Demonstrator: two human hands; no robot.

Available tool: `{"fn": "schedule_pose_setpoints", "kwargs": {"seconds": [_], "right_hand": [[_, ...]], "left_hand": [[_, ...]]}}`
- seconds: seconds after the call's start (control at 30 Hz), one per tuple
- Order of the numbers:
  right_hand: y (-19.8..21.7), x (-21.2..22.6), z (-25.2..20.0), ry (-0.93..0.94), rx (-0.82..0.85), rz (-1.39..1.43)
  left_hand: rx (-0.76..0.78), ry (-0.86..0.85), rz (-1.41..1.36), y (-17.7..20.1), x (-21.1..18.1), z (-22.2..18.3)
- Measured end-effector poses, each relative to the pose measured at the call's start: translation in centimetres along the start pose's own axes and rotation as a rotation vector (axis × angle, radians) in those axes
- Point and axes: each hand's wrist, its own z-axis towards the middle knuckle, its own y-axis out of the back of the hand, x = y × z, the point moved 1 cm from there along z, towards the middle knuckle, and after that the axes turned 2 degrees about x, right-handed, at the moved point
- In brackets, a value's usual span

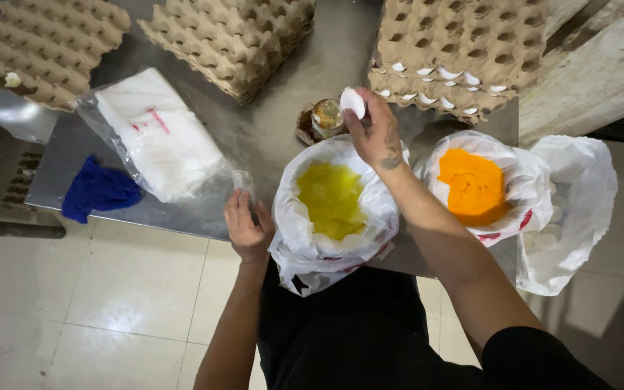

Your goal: The person cracks open eggs and separates the yolks from the whites, placing the yolks into one plastic-lined container and the whites into another.

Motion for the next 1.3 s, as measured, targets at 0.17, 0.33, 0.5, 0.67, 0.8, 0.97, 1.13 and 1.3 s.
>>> {"fn": "schedule_pose_setpoints", "kwargs": {"seconds": [0.17,0.33,0.5,0.67,0.8,0.97,1.13,1.3], "right_hand": [[-1.3,-2.9,-0.5,-0.112,0.085,-0.101],[-0.5,-5.8,-2.0,-0.535,0.033,1.271],[2.8,-3.7,-5.1,-0.683,0.231,1.498],[4.4,1.2,-6.8,-0.737,0.360,1.408],[5.7,4.7,-7.5,-0.592,0.338,1.201],[6.3,5.5,-9.0,-0.325,0.246,0.567],[4.9,4.5,-9.6,-0.380,0.169,0.457],[2.3,2.9,-10.3,-0.426,0.104,0.668]], "left_hand": [[-0.030,-0.038,-0.023,-0.4,0.5,-0.4],[0.025,-0.012,-0.065,-0.4,1.6,-0.8],[0.020,0.409,-0.328,1.6,0.6,3.5],[0.455,0.310,-0.838,-2.0,-7.7,8.6],[0.653,0.305,-1.032,-2.8,-11.8,10.4],[0.713,0.385,-0.901,-2.6,-12.9,10.7],[0.702,0.365,-0.693,-1.9,-13.4,10.6],[0.575,0.009,-0.530,-2.1,-13.4,10.4]]}}
